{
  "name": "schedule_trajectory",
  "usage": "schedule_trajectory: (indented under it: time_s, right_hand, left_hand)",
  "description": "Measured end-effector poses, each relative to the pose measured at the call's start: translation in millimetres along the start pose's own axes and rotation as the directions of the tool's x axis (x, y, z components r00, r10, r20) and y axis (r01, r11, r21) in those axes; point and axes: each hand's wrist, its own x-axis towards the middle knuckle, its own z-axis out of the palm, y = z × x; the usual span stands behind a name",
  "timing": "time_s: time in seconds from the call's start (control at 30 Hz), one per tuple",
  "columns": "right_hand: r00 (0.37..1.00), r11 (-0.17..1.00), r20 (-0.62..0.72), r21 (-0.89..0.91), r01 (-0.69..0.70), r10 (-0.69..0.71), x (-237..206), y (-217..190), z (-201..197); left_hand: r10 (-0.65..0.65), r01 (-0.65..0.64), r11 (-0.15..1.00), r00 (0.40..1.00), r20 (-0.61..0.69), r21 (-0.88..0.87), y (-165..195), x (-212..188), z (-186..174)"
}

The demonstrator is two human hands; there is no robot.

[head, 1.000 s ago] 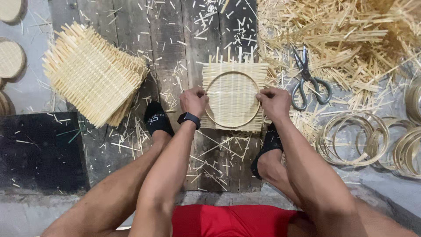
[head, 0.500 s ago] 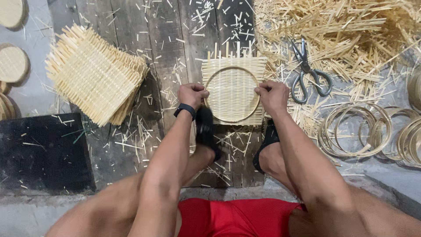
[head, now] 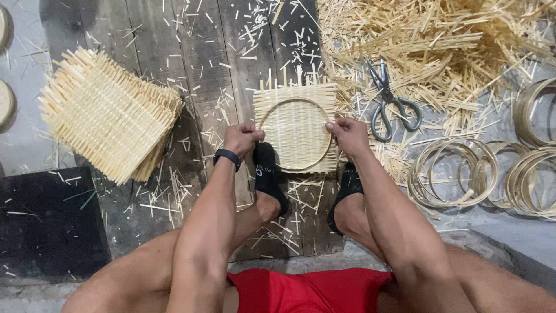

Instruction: The person repeatedly places a circular bamboo frame onto a square woven bamboo mat, then uses shears to trim the excess mat around the frame. The trimmed mats are stacked to the side.

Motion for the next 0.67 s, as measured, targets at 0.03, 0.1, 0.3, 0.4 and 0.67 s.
schedule_trajectory:
  time_s: [0.03, 0.1, 0.3, 0.4, 0.67]
  right_hand:
    - [1.0, 1.0, 0.003, 0.024, -0.012, 0.012, -1, 0, 1]
    - [1.0, 0.997, 0.007, 0.074, -0.029, 0.028, -3, -2, 1]
    - [0.953, 0.957, -0.156, -0.178, 0.231, -0.259, -19, -26, 2]
    - [0.963, 0.906, -0.091, -0.37, 0.204, -0.254, -22, -37, 3]
    - [0.966, 0.909, -0.003, -0.34, 0.243, -0.26, -1, -19, -4]
  left_hand:
    - [0.025, -0.025, 1.0, 1.0, 0.007, 0.008, 0, 1, -1]
    - [-0.046, 0.045, 0.997, 0.999, -0.012, -0.061, 1, 0, 0]
    - [0.09, -0.066, 0.992, 0.971, -0.222, 0.112, 12, -10, 8]
    - [0.213, -0.07, 0.927, 0.907, -0.364, 0.37, 15, -20, 23]
    - [0.197, -0.074, 0.928, 0.929, -0.314, 0.364, 12, -9, 18]
